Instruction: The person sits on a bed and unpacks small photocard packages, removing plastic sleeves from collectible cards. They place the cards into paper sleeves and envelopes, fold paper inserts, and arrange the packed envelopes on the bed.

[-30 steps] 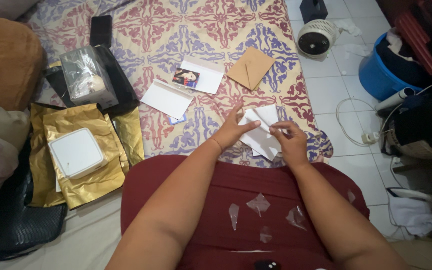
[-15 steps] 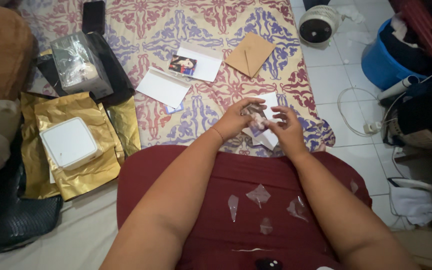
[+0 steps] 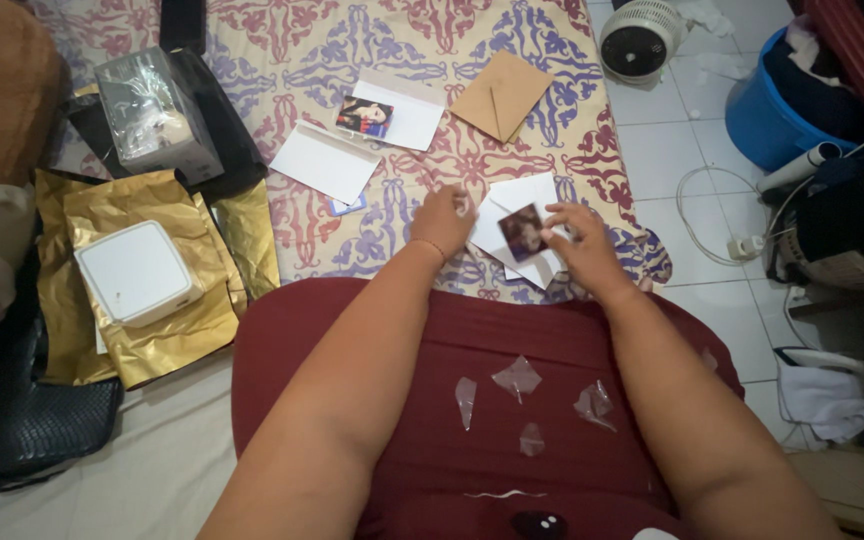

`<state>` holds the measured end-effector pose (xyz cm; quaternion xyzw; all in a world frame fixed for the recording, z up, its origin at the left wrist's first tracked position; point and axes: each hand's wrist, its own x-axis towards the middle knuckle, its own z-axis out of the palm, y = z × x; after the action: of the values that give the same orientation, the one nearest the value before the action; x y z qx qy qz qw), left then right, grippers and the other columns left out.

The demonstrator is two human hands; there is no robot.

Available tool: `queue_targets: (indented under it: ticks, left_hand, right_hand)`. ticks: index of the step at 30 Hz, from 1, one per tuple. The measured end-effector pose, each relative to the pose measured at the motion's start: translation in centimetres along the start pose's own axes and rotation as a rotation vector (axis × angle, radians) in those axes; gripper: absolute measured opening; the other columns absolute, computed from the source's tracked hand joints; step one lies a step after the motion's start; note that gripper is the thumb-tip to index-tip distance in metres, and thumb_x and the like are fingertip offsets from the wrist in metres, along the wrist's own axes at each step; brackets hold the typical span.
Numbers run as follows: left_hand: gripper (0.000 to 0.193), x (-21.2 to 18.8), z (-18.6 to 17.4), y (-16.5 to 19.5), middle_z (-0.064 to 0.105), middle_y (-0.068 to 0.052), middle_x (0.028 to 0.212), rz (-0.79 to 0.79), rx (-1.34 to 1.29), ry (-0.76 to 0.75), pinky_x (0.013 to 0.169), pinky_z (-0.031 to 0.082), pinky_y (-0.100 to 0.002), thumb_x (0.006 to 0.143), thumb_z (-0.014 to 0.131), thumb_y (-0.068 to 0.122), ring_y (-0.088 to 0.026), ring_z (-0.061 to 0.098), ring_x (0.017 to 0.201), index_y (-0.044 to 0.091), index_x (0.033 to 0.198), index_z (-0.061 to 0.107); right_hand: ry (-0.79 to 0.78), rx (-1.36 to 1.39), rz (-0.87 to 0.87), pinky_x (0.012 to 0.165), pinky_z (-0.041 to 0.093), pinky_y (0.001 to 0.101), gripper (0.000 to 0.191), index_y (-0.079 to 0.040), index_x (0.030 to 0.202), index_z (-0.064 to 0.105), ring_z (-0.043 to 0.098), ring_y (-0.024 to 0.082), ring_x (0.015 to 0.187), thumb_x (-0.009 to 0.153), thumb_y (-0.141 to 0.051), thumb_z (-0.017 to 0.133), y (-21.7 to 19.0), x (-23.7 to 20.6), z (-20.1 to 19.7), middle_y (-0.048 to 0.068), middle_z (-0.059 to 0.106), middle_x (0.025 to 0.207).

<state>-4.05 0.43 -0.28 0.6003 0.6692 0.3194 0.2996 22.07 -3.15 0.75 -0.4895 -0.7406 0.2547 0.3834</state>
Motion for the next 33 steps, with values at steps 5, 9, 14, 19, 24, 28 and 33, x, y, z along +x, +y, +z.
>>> queue_targets:
  ticks: [5, 9, 14, 19, 24, 28, 33]
  left_hand:
    - [0.057, -2.0, -1.7, 2.5, 0.06, -0.012, 0.133, -0.036, 0.275, -0.21, 0.097, 0.047, -0.046, 0.073, 0.086, 0.033, -0.036, 0.056, 0.116, 0.017, 0.124, 0.066]
    - [0.042, -1.9, -0.7, 2.2, 0.065, -0.012, 0.125, -0.053, 0.301, -0.245, 0.096, 0.05, -0.046, 0.078, 0.084, 0.035, -0.036, 0.06, 0.114, 0.015, 0.113, 0.072]
    - [0.037, 0.8, 0.7, -0.2, 0.074, -0.016, 0.108, 0.132, -0.206, -0.227, 0.093, 0.056, -0.039, 0.092, 0.076, 0.028, -0.028, 0.072, 0.102, 0.003, 0.118, 0.07]
    - [0.036, 0.3, -0.3, 1.1, 0.075, -0.013, 0.099, 0.059, -0.568, -0.309, 0.076, 0.055, -0.032, 0.096, 0.066, 0.013, -0.019, 0.067, 0.085, 0.004, 0.13, 0.063]
    - [0.023, -2.3, -2.8, 5.1, 0.076, -0.007, 0.108, 0.44, -0.464, -0.321, 0.091, 0.055, -0.032, 0.097, 0.067, 0.008, -0.019, 0.069, 0.101, 0.01, 0.12, 0.072]
    - [0.023, -3.8, -4.4, 7.4, 0.072, -0.003, 0.118, 0.77, -0.2, -0.22, 0.102, 0.05, -0.037, 0.09, 0.075, 0.008, -0.025, 0.062, 0.114, 0.021, 0.108, 0.078]
    - [0.037, -4.0, -4.9, 7.9, 0.066, 0.0, 0.132, 0.945, 0.028, -0.045, 0.108, 0.046, -0.041, 0.072, 0.075, 0.0, -0.032, 0.055, 0.125, 0.029, 0.095, 0.081]
  right_hand:
    - [-0.103, 0.016, 0.163, 0.094, 0.055, 0.0361, 0.018, -0.008, 0.104, 0.071, 0.066, 0.025, 0.111, 0.093, -0.021, 0.074, 0.1, -0.5, 0.8, 0.011, 0.07, 0.116]
    - [-0.072, -0.083, 0.254, 0.093, 0.053, 0.037, 0.02, -0.008, 0.11, 0.07, 0.066, 0.026, 0.106, 0.096, -0.023, 0.073, -1.4, -0.6, 0.5, 0.015, 0.068, 0.111]
    - [-0.274, 0.334, 0.422, 0.09, 0.054, 0.0385, 0.018, -0.01, 0.118, 0.06, 0.064, 0.023, 0.106, 0.105, -0.021, 0.056, -2.4, -0.6, 0.4, 0.011, 0.067, 0.12]
    - [-0.179, 0.596, 0.253, 0.111, 0.043, 0.0436, 0.021, -0.014, 0.124, 0.06, 0.056, 0.023, 0.124, 0.107, -0.024, 0.053, -2.5, -0.7, 2.0, 0.007, 0.063, 0.125]
    - [0.027, 1.477, 0.366, 0.115, 0.037, 0.0574, 0.019, -0.023, 0.123, 0.056, 0.051, 0.031, 0.138, 0.106, -0.03, 0.056, -3.3, 0.1, -0.4, -0.004, 0.057, 0.131]
    - [-0.014, 1.714, 0.312, 0.119, 0.036, 0.0577, 0.034, -0.019, 0.133, 0.057, 0.048, 0.03, 0.139, 0.106, -0.04, 0.054, -4.0, -0.2, -2.6, 0.009, 0.056, 0.147]
    - [0.073, 1.554, 0.323, 0.12, 0.039, 0.0534, 0.042, -0.017, 0.141, 0.053, 0.052, 0.032, 0.14, 0.106, -0.04, 0.051, -3.1, 0.1, -2.8, 0.01, 0.056, 0.148]
